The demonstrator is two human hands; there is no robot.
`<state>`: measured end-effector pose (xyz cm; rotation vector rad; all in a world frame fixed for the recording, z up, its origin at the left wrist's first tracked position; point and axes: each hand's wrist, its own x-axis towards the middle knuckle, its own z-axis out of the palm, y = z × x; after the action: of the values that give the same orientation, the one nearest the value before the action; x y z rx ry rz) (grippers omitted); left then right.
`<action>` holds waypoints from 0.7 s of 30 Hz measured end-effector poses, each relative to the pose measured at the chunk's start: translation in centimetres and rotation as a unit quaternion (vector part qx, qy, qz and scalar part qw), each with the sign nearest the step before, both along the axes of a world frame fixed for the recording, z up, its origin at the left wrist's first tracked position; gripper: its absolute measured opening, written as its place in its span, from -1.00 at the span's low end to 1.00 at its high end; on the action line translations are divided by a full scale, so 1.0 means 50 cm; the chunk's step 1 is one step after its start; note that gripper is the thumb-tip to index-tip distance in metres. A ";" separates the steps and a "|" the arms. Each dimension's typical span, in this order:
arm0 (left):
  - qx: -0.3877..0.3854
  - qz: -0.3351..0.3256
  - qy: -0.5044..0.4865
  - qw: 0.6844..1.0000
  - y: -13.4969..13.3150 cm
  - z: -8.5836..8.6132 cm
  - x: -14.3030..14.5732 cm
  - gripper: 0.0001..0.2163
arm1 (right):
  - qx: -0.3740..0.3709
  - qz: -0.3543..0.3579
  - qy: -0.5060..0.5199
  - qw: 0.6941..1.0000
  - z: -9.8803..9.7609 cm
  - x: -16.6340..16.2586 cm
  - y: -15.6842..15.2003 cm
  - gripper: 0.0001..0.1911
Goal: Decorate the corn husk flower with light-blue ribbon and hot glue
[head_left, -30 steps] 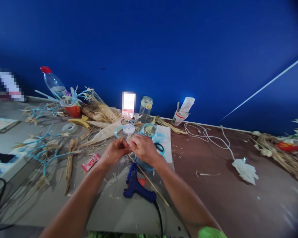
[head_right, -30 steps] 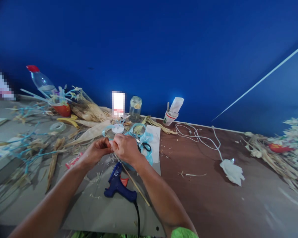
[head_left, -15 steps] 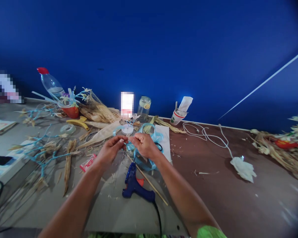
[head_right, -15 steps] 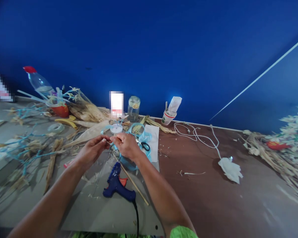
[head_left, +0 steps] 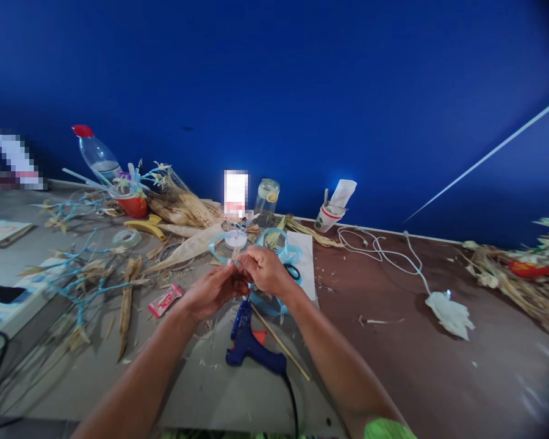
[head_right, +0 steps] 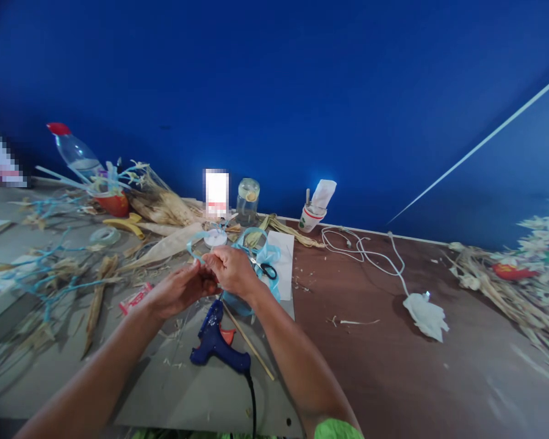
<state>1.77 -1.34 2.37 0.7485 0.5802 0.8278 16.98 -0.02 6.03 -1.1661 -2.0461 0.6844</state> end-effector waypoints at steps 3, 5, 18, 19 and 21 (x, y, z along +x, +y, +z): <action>-0.014 -0.008 -0.012 1.000 -0.001 0.003 0.001 -0.70 | 0.012 0.003 -0.012 1.000 0.002 -0.001 -0.001 -0.62; -0.022 0.004 -0.017 1.000 -0.001 0.007 0.000 -0.77 | 0.030 -0.002 -0.016 0.999 0.002 -0.003 -0.001 -0.63; -0.096 -0.041 -0.070 0.992 -0.002 0.009 -0.002 -0.63 | 0.019 0.013 0.018 1.000 0.008 -0.006 -0.007 -0.65; -0.096 -0.040 -0.071 0.992 -0.002 0.009 -0.001 -0.63 | 0.022 0.014 0.013 1.000 0.008 -0.006 -0.008 -0.65; -0.100 -0.038 -0.064 0.992 -0.004 0.011 -0.003 -0.66 | 0.029 0.018 0.003 0.999 0.008 -0.007 -0.008 -0.65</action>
<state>1.65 -1.55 2.90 0.5280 0.5082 0.7301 16.63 -0.42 6.42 -1.0962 -2.0712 0.6414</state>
